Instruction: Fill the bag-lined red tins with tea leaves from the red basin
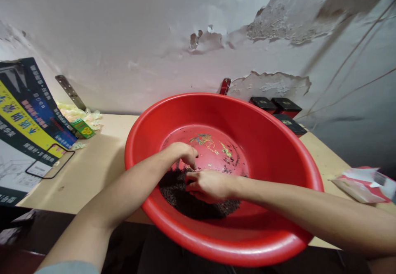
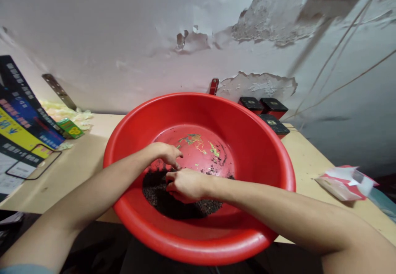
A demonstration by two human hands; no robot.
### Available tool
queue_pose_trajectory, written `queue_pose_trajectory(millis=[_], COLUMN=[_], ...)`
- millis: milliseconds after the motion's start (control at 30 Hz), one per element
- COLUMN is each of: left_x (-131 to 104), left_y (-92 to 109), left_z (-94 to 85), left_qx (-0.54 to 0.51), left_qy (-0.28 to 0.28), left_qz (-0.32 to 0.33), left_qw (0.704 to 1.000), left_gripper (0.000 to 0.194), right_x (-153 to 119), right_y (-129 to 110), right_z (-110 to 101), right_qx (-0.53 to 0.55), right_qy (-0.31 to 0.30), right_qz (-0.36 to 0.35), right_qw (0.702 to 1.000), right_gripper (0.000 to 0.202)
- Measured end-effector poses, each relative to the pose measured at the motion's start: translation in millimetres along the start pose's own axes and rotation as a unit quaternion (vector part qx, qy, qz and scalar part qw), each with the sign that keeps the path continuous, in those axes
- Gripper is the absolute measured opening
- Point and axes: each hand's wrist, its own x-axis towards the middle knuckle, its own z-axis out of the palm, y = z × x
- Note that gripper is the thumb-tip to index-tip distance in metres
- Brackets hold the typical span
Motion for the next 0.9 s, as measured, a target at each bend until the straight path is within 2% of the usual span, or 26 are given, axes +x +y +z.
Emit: queue_pose_trajectory(millis=[100,167,367,533,767,900], left_x=[-1.0,-1.8,-0.4,2.0,8.1,15.3], left_y=[1.1,2.3,2.4,1.7,-1.6,-6.2], left_z=[0.1,-0.1,-0.1,0.8,3.7,7.2], left_qx=[0.013,0.028,0.027,0.032,0.042,0.015], left_qy=[-0.006,-0.011,-0.009,-0.005,-0.013,0.010], left_qz=[0.000,0.007,0.003,0.007,0.009,0.005], left_qw=[1.000,1.000,1.000,0.999,0.999,1.000], left_gripper=[0.082,0.081,0.082,0.080,0.080,0.079], right_x=[1.0,1.8,0.3,-0.4,-3.8,-3.6], right_y=[2.2,4.1,3.6,4.1,4.4,2.0], right_z=[1.6,1.9,-3.7,-4.5,-8.0,-10.8], right_qx=[0.004,-0.002,-0.009,-0.015,0.016,0.000], right_qy=[0.044,0.051,0.015,0.002,0.005,-0.016], right_qz=[-0.007,-0.010,-0.006,0.019,0.014,0.049], right_qw=[0.999,0.999,1.000,1.000,1.000,0.999], right_gripper=[0.035,0.036,0.026,0.035,0.053,0.043])
